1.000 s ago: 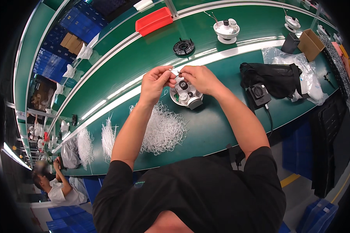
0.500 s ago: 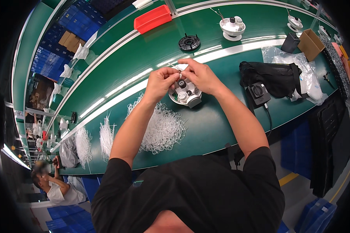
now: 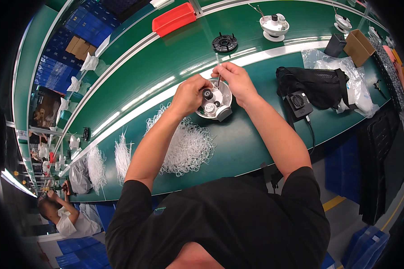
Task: The person assembles small white electronic devices by inserting white zip ties into circular housings on a green workbench. They repeatedly pick up zip ties, thread them through the device, and place the assembled units on the table.
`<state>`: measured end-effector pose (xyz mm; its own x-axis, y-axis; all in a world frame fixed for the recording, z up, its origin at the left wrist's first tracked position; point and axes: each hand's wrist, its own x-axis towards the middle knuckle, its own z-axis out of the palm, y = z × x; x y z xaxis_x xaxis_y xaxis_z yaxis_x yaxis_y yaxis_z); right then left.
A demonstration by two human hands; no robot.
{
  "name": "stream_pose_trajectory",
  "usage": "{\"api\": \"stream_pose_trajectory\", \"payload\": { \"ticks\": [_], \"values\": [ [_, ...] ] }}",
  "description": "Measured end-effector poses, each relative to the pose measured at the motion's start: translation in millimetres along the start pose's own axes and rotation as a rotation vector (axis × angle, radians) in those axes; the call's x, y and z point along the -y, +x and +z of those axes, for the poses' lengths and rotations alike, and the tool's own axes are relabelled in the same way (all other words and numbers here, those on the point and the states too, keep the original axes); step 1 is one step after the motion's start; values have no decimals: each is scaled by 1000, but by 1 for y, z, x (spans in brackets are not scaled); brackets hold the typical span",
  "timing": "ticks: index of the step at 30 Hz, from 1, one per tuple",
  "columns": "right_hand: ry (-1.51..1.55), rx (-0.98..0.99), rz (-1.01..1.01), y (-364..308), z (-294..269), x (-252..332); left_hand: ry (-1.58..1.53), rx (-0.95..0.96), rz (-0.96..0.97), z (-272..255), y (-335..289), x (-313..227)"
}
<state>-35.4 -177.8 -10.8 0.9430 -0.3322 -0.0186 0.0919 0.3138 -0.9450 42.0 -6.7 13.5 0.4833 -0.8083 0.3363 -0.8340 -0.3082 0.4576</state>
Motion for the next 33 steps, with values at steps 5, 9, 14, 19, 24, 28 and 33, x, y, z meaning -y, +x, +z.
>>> {"api": "stream_pose_trajectory", "payload": {
  "ticks": [5,9,14,19,24,28,33],
  "values": [
    [-127,48,7,5,-22,-9,54,-38,-4,3,0,1],
    [-666,177,-221,-5,-16,6,-41,-72,-46,8,-2,6],
    [-918,262,-317,-4,-11,10,-56,-100,-65,11,-2,7],
    [-1143,329,-493,1,-16,13,20,-124,-17,12,-3,7],
    [-1332,371,-449,-3,-16,33,66,-190,-83,9,-5,0],
    [-1278,404,-388,-3,-20,36,8,-139,-169,11,-5,3],
    [-725,119,-273,-4,-24,27,-167,-10,-361,-8,-13,14]
  ]
}}
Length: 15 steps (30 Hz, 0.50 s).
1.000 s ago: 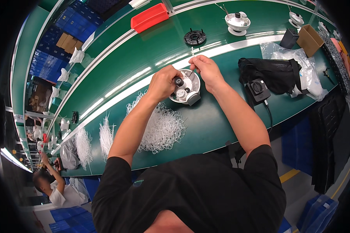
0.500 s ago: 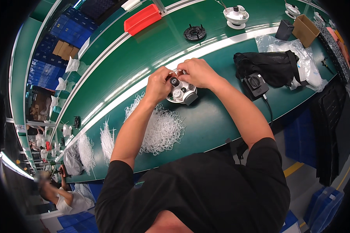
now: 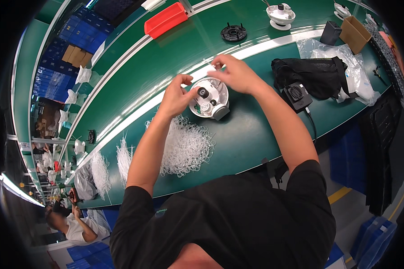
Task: The person assembles small white electronic devices by inserting white zip ties into circular housings on a green workbench. They repeatedly pick up zip ties, thread them through the device, and place the assembled units on the table.
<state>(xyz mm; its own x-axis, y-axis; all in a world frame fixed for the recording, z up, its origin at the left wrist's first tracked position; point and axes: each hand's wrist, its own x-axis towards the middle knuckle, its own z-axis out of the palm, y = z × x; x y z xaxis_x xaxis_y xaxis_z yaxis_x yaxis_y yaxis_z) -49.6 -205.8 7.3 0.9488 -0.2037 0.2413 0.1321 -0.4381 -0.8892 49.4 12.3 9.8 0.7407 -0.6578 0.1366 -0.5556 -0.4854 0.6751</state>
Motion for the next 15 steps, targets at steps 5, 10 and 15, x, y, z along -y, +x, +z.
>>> {"api": "stream_pose_trajectory", "payload": {
  "ticks": [5,10,15],
  "values": [
    [329,-388,202,5,12,-50,-467,455,-309,-10,-1,15],
    [54,-356,96,-4,35,-74,-626,91,-356,-27,24,26],
    [-48,-308,70,-2,41,-76,-781,-241,-483,-47,79,69]
  ]
}}
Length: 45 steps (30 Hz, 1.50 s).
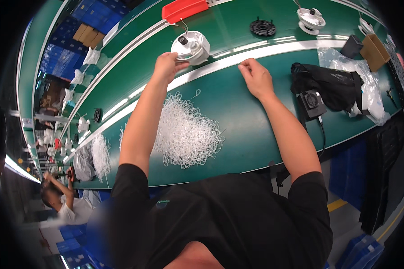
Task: The person assembles small white electronic devices by inserting white zip ties into circular housings on a green workbench. They repeatedly pick up zip ties, thread them through the device, and place the assembled units on the table.
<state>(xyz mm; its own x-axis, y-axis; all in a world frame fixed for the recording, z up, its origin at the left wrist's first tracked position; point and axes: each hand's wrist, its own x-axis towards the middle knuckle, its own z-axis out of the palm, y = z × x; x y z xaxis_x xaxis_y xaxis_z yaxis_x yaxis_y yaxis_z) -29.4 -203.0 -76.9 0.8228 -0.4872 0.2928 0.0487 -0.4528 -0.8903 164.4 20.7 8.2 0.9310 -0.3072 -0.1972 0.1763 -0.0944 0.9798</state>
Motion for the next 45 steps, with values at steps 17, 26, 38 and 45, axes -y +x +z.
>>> {"api": "stream_pose_trajectory", "payload": {
  "ticks": [17,26,38,45],
  "values": [
    [-122,650,-441,-39,87,64,761,-131,344,-125,-105,46],
    [201,651,-282,-68,72,65,857,236,272,-101,-113,60],
    [277,416,-150,-73,68,61,446,2,534,-149,-169,40],
    [120,334,-160,-80,68,58,233,-289,571,-170,-262,85]
  ]
}}
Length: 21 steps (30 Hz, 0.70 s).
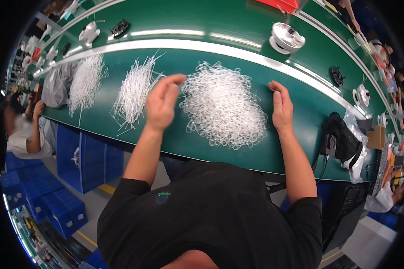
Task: The person assembles small white electronic devices by inserting white zip ties into circular housings on a green workbench. They repeatedly pick up zip ties, thread them through the device, and place the assembled units on the table.
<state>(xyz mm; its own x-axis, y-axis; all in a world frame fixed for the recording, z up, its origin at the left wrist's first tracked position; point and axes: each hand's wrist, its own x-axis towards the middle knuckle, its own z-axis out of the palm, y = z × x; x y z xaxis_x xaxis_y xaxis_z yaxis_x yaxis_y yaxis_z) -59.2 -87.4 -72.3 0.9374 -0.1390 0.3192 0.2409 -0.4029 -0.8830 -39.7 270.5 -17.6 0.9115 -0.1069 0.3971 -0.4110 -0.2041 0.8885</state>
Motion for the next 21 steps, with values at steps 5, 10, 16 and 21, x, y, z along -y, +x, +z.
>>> {"api": "stream_pose_trajectory", "payload": {
  "ticks": [5,10,16,21],
  "values": [
    [-83,37,-34,7,4,-6,86,-115,200,11,-32,2],
    [-138,-9,-11,11,6,-7,84,-85,258,9,-32,1],
    [-119,-40,43,11,12,0,50,-24,36,9,-34,7],
    [-66,-37,65,11,9,-4,237,-29,-140,-32,3,11]
  ]
}}
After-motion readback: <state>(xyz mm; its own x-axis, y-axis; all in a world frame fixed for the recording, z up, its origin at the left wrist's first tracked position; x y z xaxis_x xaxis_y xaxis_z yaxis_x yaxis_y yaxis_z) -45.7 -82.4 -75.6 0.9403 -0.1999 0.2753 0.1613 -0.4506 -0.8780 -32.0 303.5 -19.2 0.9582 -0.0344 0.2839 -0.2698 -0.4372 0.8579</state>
